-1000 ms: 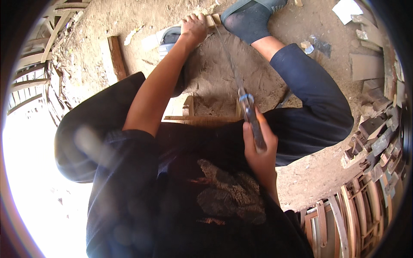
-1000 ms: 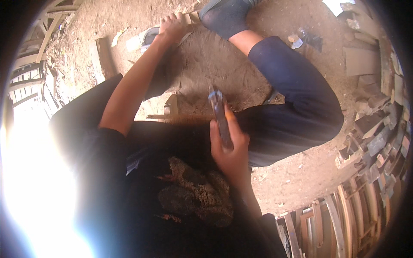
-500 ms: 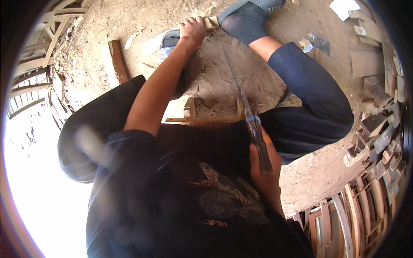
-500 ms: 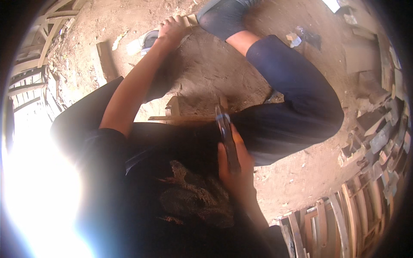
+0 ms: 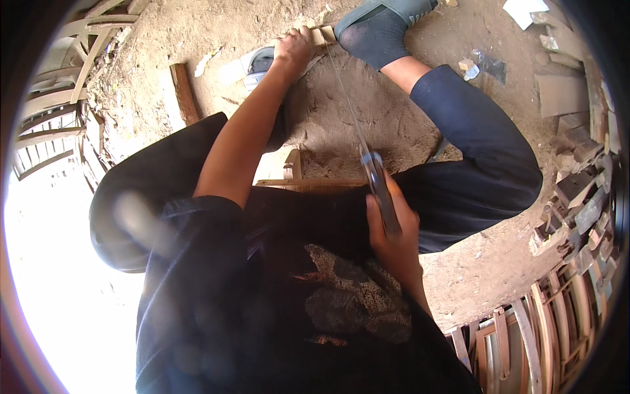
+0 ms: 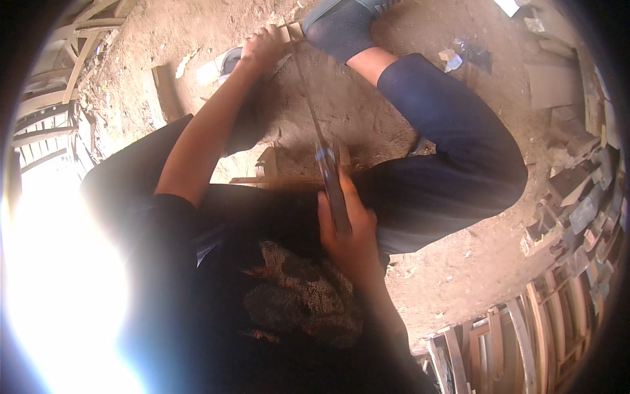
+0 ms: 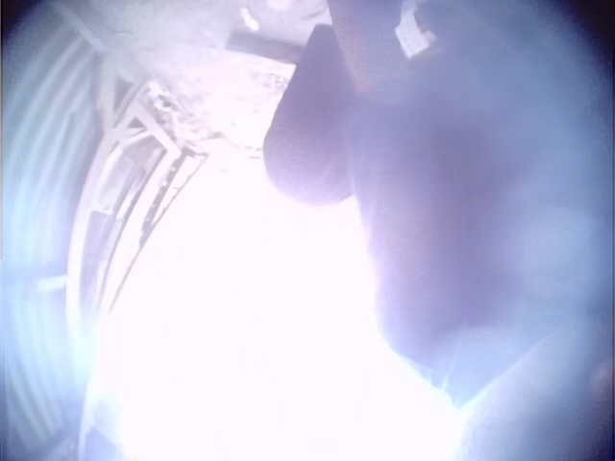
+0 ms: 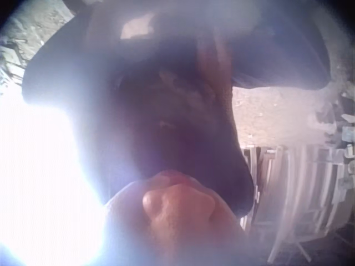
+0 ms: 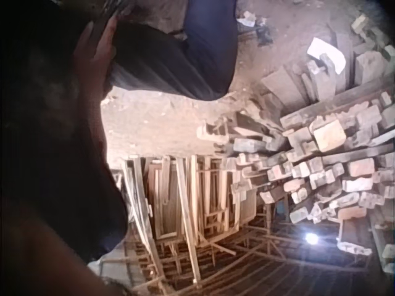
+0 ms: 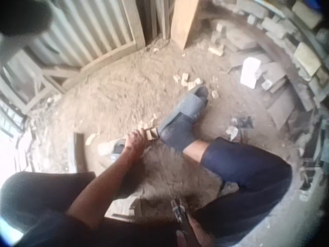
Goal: The person sits on the ground and uses a hand saw to cut a small piece of wood. They hold the wood with their left hand and saw with their right hand, producing sawdust as they work.
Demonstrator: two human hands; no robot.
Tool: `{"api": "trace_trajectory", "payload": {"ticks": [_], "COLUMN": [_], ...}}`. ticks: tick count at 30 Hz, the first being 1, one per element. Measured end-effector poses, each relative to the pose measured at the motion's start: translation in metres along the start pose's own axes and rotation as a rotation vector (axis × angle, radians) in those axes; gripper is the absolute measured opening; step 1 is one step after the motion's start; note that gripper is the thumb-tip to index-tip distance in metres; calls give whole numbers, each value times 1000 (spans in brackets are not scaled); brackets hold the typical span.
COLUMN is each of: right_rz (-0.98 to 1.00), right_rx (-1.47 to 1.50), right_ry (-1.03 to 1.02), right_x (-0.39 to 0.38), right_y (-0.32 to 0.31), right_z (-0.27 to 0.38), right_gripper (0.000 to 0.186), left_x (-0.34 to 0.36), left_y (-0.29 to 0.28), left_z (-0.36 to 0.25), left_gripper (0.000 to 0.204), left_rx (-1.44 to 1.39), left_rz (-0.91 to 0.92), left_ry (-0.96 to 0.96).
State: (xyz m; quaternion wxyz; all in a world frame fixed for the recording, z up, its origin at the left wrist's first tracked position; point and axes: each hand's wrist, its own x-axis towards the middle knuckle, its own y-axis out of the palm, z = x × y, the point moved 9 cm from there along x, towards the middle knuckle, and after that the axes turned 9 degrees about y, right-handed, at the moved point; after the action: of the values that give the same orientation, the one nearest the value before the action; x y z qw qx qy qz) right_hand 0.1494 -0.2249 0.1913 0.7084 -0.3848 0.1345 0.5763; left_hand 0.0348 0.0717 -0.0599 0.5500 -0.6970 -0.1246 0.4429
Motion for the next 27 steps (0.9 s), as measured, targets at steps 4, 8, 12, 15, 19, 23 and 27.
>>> {"api": "trace_trajectory", "payload": {"ticks": [4,8,12,15,19,23,27], "right_rz": [-86,-42,-63,-104,-12,-67,-55], "right_rx": [-8,83,4,20,18,2,45], "right_ry": [-84,-7,-48,-81,36,-111,-169], "right_x": [-29,11,-13,-7,27,-17,1], "right_y": [-23,-10,-17,-22,2,-29,-19], "right_z": [-2,5,3,-1,-4,0,4], "right_gripper": [45,47,47,46,46,46,45], "left_x": [-6,0,-5,1,1,-3,1], "left_y": [-10,-1,-1,-12,-5,-3,-4], "left_z": [-8,1,6,3,6,11,10], "left_gripper": [55,63,72,74,78,79,81], "left_rx": [-11,-156,-197,-219,-240,-250,-225], "left_rz": [-1,-115,-143,-142,-142,-116,-122], "left_ry": [-26,-25,-20,-25,-32,-55,-38]}}
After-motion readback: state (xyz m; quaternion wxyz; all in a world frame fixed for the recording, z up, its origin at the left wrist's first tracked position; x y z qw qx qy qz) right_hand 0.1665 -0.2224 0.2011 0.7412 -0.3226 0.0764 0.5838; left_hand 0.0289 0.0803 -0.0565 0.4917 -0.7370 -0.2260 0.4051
